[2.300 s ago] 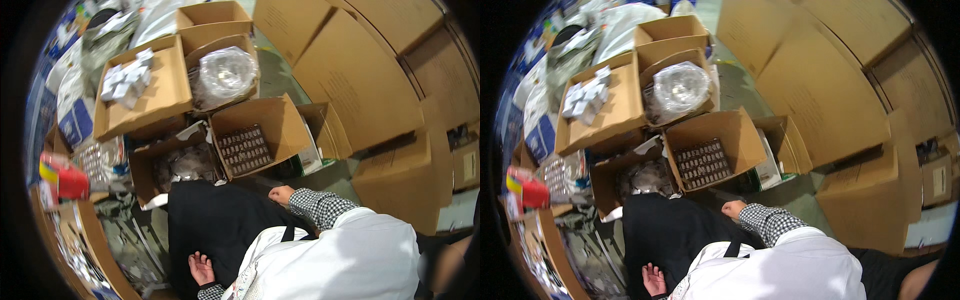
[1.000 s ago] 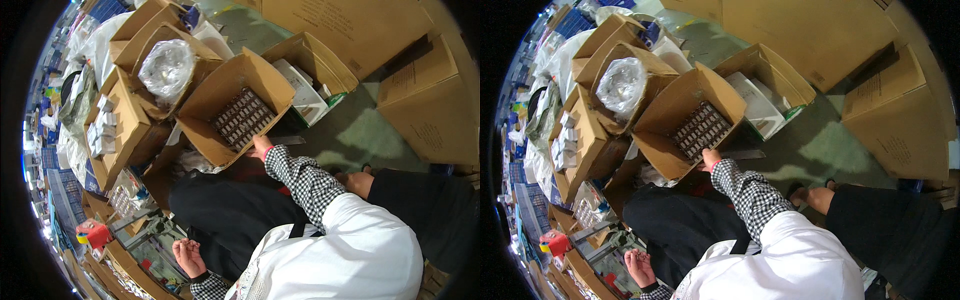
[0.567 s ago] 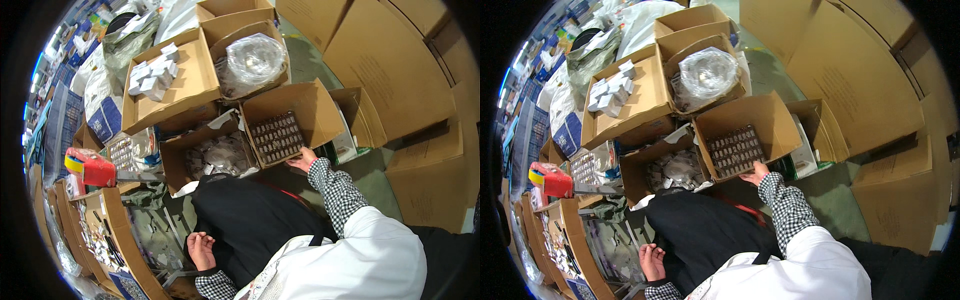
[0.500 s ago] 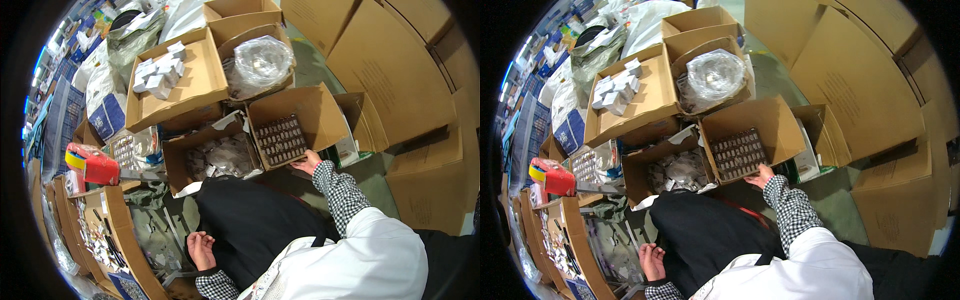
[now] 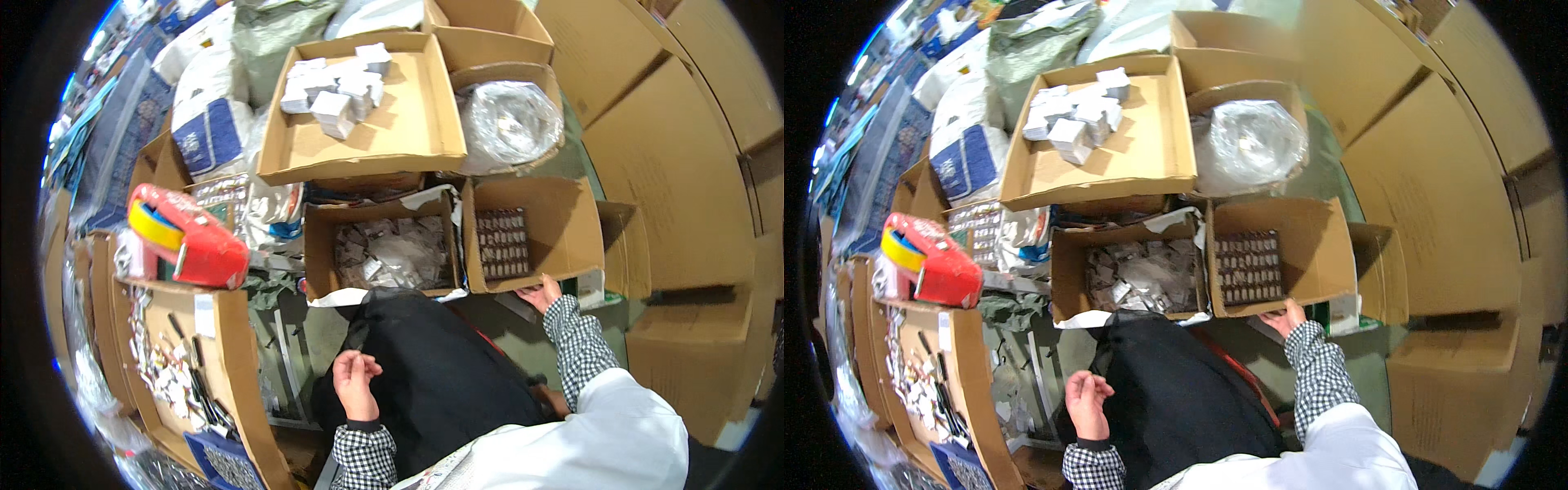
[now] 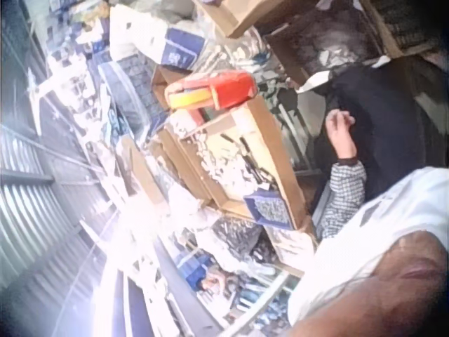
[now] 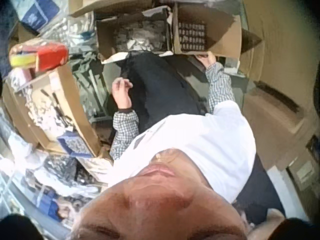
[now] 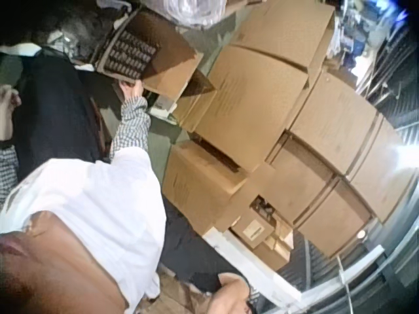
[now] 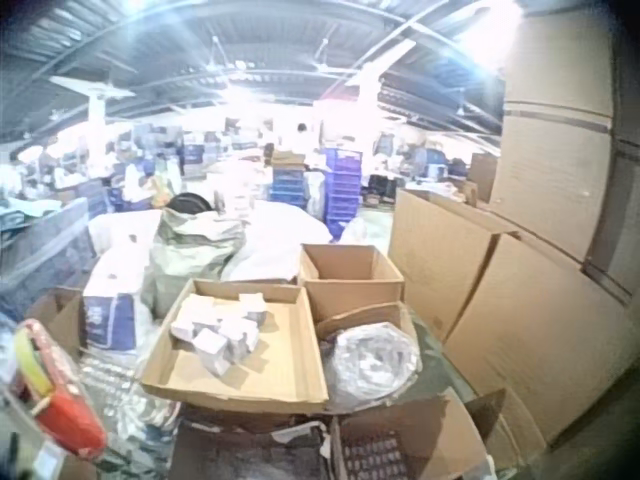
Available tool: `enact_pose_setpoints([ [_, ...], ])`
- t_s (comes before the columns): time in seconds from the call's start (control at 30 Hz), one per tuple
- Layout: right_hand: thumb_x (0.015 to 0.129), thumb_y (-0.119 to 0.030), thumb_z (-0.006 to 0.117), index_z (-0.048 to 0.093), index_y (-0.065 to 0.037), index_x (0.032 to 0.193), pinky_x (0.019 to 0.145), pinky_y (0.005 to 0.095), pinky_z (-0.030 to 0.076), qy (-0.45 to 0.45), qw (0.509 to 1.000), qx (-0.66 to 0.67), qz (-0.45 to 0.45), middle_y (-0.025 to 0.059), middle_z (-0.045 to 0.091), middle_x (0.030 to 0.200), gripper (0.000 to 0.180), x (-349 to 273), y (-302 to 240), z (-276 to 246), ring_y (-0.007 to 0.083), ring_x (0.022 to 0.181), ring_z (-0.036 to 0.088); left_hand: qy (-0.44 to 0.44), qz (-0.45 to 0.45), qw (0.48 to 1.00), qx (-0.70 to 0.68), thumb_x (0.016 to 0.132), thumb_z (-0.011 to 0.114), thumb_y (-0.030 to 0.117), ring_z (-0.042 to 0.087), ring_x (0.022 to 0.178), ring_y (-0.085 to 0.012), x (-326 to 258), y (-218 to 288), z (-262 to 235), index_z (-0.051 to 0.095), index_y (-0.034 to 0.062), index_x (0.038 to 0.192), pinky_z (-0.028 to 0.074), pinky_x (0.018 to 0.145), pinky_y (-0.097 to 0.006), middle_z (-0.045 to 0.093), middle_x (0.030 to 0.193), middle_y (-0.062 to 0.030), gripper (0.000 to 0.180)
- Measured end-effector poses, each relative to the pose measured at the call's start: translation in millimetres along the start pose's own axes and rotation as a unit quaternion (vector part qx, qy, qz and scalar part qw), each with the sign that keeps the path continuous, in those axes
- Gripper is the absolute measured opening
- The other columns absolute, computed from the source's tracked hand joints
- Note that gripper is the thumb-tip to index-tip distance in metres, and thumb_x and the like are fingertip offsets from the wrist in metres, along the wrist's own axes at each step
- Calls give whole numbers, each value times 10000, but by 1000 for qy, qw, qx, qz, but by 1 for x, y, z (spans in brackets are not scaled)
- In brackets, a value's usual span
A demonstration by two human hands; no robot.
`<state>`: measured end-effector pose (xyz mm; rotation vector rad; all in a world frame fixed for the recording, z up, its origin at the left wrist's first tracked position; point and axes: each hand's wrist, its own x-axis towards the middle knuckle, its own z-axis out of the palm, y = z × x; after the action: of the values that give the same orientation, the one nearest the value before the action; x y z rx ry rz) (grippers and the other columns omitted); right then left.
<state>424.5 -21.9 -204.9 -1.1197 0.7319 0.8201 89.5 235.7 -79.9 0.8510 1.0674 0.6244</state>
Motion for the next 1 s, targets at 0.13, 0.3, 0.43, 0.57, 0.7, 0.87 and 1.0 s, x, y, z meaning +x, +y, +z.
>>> enact_pose_setpoints([
  [0.13,923,-188,378,392,4,1252,1004,536,367,-68,997,-20,18,220,419,1294,381,7,-2,-2,396,1177,442,37,-42,998,19,920,532,120,573,621,-131,-11,-38,-26,522,78,998,497,604,-275,611,802,-57,90],
  [0.3,944,-162,349,340,-13,1276,954,558,411,-86,995,41,13,226,385,1320,364,22,5,-14,431,1141,452,-1,-46,999,25,912,526,87,566,622,-137,-30,-64,4,512,59,985,498,598,-269,603,786,-67,79],
  [0.43,923,-162,381,288,-40,1302,882,565,450,-11,995,97,23,204,406,1299,409,36,9,-10,465,1095,480,-115,20,979,169,918,516,67,585,632,-137,-26,-67,23,526,38,973,505,609,-256,617,785,-70,63],
  [0.57,961,-192,328,342,-49,1287,915,536,435,-52,997,52,7,186,449,1280,356,25,12,-16,422,1101,495,0,-89,989,120,928,509,126,545,610,-142,5,-108,-7,521,51,969,488,584,-274,590,785,-74,86],
  [0.7,922,-141,360,416,-5,1224,948,522,430,-64,998,15,-25,195,502,1218,337,12,11,-15,389,1097,518,-9,-209,928,308,944,477,160,554,823,-211,36,-180,-45,510,38,1091,488,762,-363,585,961,-101,194],
  [0.87,899,-124,392,360,-5,1294,990,549,393,-60,997,25,-40,201,453,1301,414,-1,18,-16,362,1182,477,-216,-282,791,499,829,549,399,499,1121,-372,-11,-241,-89,519,4,1164,384,955,-421,529,1231,-213,519],
  [1.0,932,-183,377,365,-18,1298,945,544,427,-16,999,41,-13,202,474,1287,401,9,23,-24,378,1145,504,-246,-330,746,524,825,577,302,574,942,-281,-15,-267,-97,559,23,1097,440,839,-358,603,1068,-170,391],
])
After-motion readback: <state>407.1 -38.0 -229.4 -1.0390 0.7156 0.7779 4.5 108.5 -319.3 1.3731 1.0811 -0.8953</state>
